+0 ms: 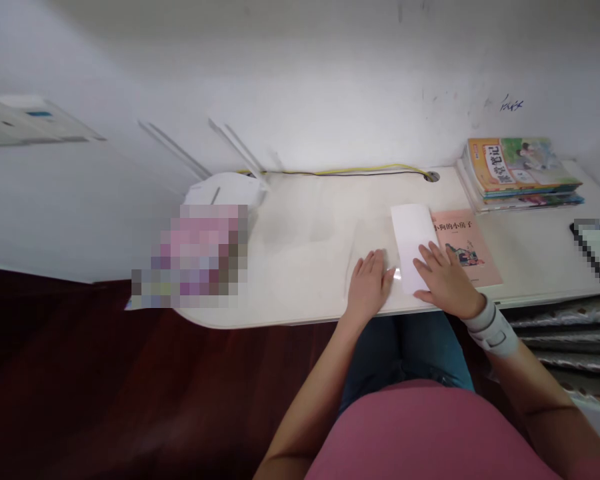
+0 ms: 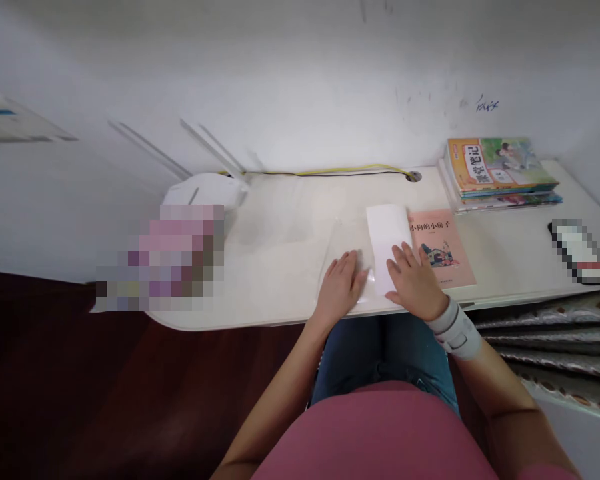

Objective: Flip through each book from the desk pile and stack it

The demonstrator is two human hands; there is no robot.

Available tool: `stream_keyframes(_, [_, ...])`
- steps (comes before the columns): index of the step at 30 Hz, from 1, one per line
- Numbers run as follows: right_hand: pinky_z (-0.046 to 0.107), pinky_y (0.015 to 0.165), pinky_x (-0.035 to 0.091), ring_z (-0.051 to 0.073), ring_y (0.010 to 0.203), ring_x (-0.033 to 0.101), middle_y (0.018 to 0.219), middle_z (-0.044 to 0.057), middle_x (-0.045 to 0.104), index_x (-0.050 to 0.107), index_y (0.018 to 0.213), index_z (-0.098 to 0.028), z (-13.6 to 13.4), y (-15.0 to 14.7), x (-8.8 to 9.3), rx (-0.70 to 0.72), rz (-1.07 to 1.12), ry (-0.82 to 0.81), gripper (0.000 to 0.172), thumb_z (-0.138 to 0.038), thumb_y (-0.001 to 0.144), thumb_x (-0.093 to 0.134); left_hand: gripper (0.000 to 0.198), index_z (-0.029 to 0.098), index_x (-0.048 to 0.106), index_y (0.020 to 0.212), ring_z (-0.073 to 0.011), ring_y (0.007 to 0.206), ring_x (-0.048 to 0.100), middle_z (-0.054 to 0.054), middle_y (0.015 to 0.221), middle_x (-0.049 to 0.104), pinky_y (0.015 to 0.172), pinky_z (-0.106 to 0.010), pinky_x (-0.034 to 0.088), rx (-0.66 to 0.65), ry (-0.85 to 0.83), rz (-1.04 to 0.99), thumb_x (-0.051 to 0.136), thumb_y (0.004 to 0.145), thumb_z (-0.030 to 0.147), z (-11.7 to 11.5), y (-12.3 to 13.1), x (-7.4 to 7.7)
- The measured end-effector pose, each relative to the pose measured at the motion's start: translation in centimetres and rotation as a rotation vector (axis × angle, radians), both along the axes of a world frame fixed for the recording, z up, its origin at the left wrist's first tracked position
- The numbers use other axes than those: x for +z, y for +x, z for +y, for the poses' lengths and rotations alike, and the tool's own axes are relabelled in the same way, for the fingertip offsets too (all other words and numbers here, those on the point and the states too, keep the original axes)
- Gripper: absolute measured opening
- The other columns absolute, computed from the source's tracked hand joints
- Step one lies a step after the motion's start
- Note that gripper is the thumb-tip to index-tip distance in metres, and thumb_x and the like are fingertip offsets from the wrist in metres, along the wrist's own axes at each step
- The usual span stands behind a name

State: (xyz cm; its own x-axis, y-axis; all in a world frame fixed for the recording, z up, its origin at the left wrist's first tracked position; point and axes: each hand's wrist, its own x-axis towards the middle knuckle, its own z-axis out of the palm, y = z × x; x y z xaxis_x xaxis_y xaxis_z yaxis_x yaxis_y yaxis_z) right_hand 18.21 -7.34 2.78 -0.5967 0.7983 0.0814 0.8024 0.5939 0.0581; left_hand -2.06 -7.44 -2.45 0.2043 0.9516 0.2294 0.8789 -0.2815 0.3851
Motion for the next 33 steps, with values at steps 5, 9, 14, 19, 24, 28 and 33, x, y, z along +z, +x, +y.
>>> stream_keyframes(5, [0.057,0.109,0.027,0.039,0.138,0.030,0.146,0.022,0.041,0.051,0.132,-0.008,-0.5,-0.4,-0.7,0.030,0.049,0.008,0.061,-0.047,0.084,0.060,0.055,0.006,0.040,0.138,-0.0292,0.135,0.042,-0.022,0.139,0.050,0.109,-0.050,0.034,-0.002,0.012,0.014,0.031,0.097,0.042,-0.1,0.1,0.0])
stream_keyframes(9, [0.055,0.109,0.027,0.037,0.138,0.032,0.146,0.022,0.041,0.053,0.129,-0.009,-0.2,-0.3,-0.3,0.022,0.087,0.030,0.058,-0.051,0.089,0.050,0.058,0.008,0.040,0.139,-0.0299,0.136,0.040,-0.021,0.142,0.047,0.110,-0.050,0.032,-0.004,0.017,0.059,0.035,0.095,0.046,-0.2,0.3,0.2])
stream_keyframes(14, [0.054,0.107,0.029,0.036,0.137,0.033,0.148,0.021,0.038,0.048,0.135,-0.012,5.1,-2.0,2.5,-0.028,0.104,0.031,0.050,-0.041,0.095,0.041,0.053,0.017,0.047,0.137,-0.0305,0.137,0.038,-0.016,0.146,0.044,0.111,-0.051,0.031,-0.009,0.030,0.098,0.041,0.093,0.047,-0.4,0.5,0.3])
stream_keyframes(19, [0.053,0.103,0.029,0.034,0.128,0.041,0.139,0.020,0.047,0.044,0.139,-0.016,11.4,-4.2,3.4,-0.133,0.052,-0.027,0.051,-0.035,0.092,0.050,0.052,0.015,0.049,0.135,-0.0325,0.136,0.038,-0.018,0.145,0.045,0.110,-0.051,0.032,0.002,0.018,0.138,0.040,0.094,0.046,-0.4,0.5,0.2])
stream_keyframes(24, [0.050,0.101,0.028,0.031,0.116,0.047,0.126,0.017,0.055,0.063,0.117,-0.017,12.2,-3.6,1.4,-0.174,0.033,0.047,0.032,-0.030,0.090,0.053,0.065,0.011,0.040,0.142,-0.0367,0.139,0.033,-0.023,0.148,0.038,0.110,-0.053,0.031,0.014,0.000,0.155,0.038,0.093,0.053,-0.5,0.7,0.3])
stream_keyframes(28, [0.050,0.102,0.026,0.031,0.118,0.043,0.128,0.018,0.052,0.065,0.115,-0.015,12.0,-3.1,0.4,-0.184,0.063,0.064,0.032,-0.030,0.089,0.052,0.072,0.012,0.035,0.145,-0.0365,0.140,0.029,-0.023,0.149,0.035,0.110,-0.054,0.030,0.024,0.011,0.137,0.035,0.091,0.060,-0.4,0.8,0.0])
stream_keyframes(33, [0.052,0.104,0.025,0.031,0.120,0.041,0.129,0.017,0.051,0.064,0.115,-0.015,11.7,-3.4,0.0,-0.152,0.060,0.067,0.033,-0.030,0.090,0.049,0.077,0.011,0.032,0.146,-0.0377,0.141,0.025,-0.024,0.150,0.033,0.110,-0.056,0.030,0.036,0.034,0.097,0.033,0.090,0.064,-0.4,0.9,-0.6])
